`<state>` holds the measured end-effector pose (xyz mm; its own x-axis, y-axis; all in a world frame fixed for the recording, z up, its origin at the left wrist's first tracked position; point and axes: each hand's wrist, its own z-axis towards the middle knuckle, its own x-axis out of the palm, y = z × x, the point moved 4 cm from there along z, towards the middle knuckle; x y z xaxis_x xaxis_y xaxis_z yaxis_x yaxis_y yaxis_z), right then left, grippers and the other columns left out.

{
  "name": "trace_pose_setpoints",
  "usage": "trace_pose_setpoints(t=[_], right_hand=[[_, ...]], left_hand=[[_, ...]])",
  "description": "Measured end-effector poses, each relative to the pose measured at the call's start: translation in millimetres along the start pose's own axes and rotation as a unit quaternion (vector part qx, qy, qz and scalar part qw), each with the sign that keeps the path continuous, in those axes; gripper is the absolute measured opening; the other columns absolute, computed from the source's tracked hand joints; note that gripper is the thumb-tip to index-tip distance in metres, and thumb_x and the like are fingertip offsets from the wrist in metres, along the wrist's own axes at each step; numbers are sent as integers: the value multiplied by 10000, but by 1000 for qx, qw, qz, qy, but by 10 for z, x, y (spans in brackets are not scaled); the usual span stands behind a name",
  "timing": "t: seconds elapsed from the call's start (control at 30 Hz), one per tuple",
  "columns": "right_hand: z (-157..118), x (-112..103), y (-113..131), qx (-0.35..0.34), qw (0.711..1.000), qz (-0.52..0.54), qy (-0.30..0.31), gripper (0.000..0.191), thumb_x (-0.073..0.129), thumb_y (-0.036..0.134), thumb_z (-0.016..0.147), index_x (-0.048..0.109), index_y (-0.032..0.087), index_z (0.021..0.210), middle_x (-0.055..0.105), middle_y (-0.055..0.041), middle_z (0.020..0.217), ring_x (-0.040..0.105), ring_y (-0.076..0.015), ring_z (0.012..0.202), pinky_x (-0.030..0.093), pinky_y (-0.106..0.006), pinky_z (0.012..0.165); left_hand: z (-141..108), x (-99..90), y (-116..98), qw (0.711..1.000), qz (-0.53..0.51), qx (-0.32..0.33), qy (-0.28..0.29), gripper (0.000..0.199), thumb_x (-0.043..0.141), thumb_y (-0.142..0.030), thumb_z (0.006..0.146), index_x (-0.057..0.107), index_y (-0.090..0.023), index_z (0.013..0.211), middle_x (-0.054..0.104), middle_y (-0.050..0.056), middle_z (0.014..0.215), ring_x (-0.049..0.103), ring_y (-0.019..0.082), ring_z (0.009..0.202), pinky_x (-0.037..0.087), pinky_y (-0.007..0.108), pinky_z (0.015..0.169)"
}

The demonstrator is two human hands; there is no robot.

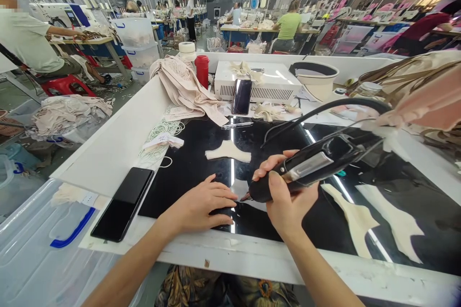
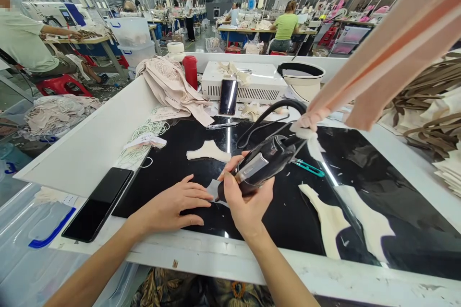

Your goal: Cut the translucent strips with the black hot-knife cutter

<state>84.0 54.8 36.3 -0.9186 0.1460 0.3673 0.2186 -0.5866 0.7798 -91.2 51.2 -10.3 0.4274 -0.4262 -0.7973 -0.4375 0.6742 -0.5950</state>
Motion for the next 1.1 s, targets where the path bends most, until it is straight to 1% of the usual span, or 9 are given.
trace_pose_setpoints(t=[0.1,0.17,0.23,0.33,0.43,0.5,0.6,0.77,1.1], right_hand=[[7,-23,1,9,1000,-9,5,340,704,181,865,533,261,1147,644,40,841,628,-122,638,550,-316,627],[20,-53,1,16,1000,-9,6,357,721,188,851,535,266,1146,642,40,846,627,-123,643,550,-314,628],[36,-89,7,16,1000,-7,3,361,735,197,843,544,270,1141,640,41,850,626,-121,648,549,-310,632],[56,-134,19,13,1000,-5,2,346,740,214,848,562,275,1138,638,39,854,625,-120,652,547,-308,636],[64,-160,27,12,1000,-8,8,348,746,230,846,572,278,1144,639,35,864,626,-125,658,550,-318,642],[63,-172,31,10,1000,-6,11,349,749,225,845,576,276,1144,640,34,864,627,-127,660,548,-320,643],[58,-188,34,6,1000,5,14,349,740,201,852,578,273,1153,642,32,871,628,-125,668,543,-318,650],[55,-200,38,7,1000,0,12,357,741,208,856,569,274,1161,637,31,870,627,-129,673,538,-322,648],[41,-187,50,11,1000,-11,4,358,749,238,850,560,276,1151,622,32,859,620,-133,666,540,-334,646]], left_hand=[[2,-13,-38,1000,-13,5,0,320,684,-386,966,683,-254,1257,746,22,1236,641,213,1213,190,520,1265],[10,-26,-47,1000,-13,-4,-9,272,609,-354,1015,680,-243,1254,766,12,1140,675,186,1125,236,489,1255],[23,-35,-38,1000,-4,-13,-25,252,536,-307,1052,681,-233,1244,761,10,1113,677,168,1108,271,455,1244],[49,-5,-8,1000,10,-7,-27,254,524,-263,1054,672,-236,1259,738,13,1224,623,177,1240,259,449,1249],[65,53,31,1000,16,-2,-7,298,588,-269,1024,644,-260,1316,679,18,1371,515,212,1396,214,496,1264],[68,78,44,1000,17,-3,7,346,622,-275,1005,624,-275,1351,638,20,1431,466,224,1444,189,521,1268],[65,76,40,1000,13,-10,15,350,605,-284,1015,618,-294,1364,623,7,1450,451,215,1456,169,517,1277],[65,55,43,999,23,-29,15,349,455,-219,1068,622,-307,1361,628,-23,1442,434,183,1464,180,486,1285],[76,71,43,999,21,-33,14,337,600,-220,998,638,-294,1324,626,-8,1446,443,226,1454,165,553,1269]])
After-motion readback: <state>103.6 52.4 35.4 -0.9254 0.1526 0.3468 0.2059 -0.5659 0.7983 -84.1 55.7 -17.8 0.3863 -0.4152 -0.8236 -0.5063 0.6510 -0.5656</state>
